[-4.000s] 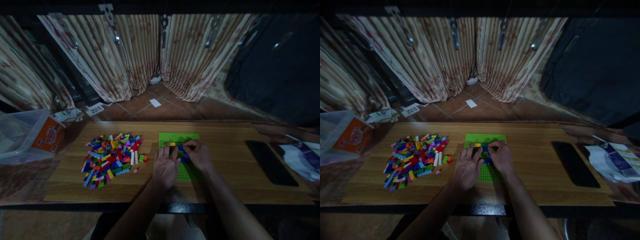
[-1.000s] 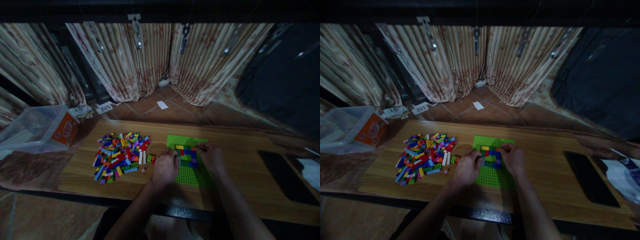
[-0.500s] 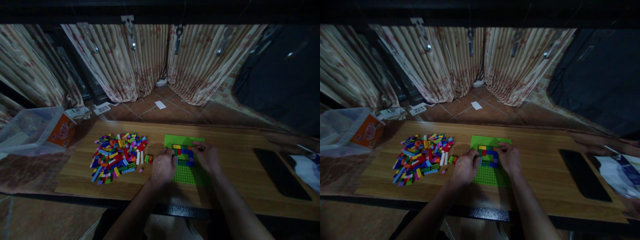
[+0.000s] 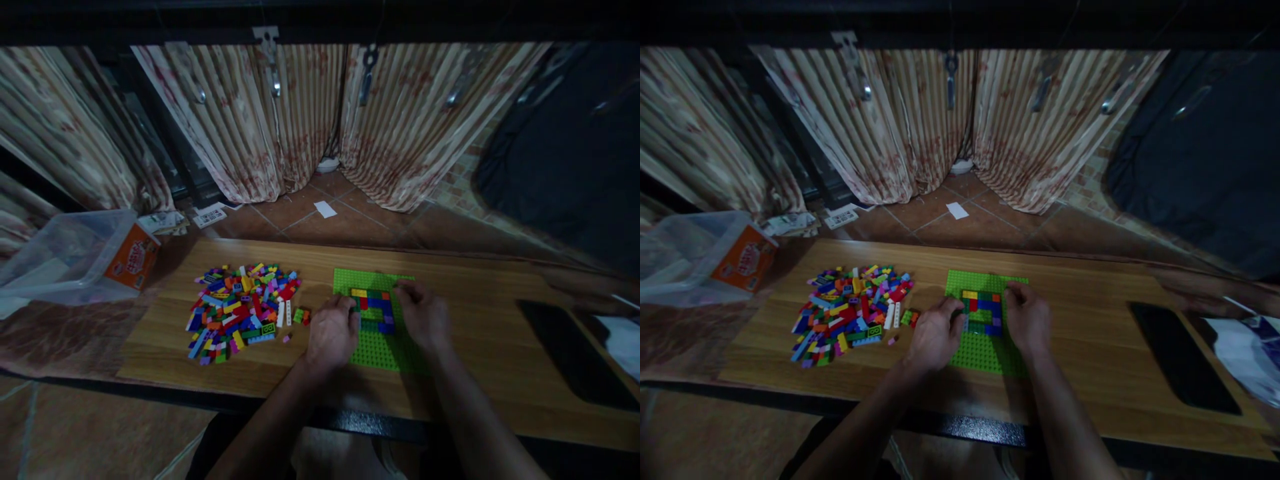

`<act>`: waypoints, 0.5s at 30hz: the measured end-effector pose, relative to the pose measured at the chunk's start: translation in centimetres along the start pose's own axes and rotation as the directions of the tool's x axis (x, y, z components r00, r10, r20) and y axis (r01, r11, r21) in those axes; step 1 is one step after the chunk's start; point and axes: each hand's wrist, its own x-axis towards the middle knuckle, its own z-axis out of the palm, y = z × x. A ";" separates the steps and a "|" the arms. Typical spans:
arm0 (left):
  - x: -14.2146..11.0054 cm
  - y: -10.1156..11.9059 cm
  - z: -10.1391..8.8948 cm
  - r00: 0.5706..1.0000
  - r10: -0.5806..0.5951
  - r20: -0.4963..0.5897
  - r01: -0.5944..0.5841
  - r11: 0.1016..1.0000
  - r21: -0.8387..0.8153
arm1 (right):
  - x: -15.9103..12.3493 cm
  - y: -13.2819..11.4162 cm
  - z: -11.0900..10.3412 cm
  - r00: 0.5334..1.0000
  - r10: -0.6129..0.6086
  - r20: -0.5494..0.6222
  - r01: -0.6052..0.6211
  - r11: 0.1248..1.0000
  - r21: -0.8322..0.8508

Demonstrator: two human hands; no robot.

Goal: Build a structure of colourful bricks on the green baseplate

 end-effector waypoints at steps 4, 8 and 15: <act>-0.1 -0.1 0.3 0.999 0.035 -0.020 -0.035 0.999 0.019 | -1.3 -1.1 0.6 0.984 -0.174 0.032 0.176 0.981 -0.077; -0.1 -0.1 0.3 0.998 0.062 -0.013 -0.061 0.997 0.057 | -2.3 -1.2 1.3 0.926 -0.344 0.156 0.369 0.913 -0.176; -0.1 -0.1 0.2 0.997 0.073 0.020 -0.073 0.996 0.051 | -3.2 -1.4 1.8 0.907 -0.400 0.130 0.420 0.879 -0.224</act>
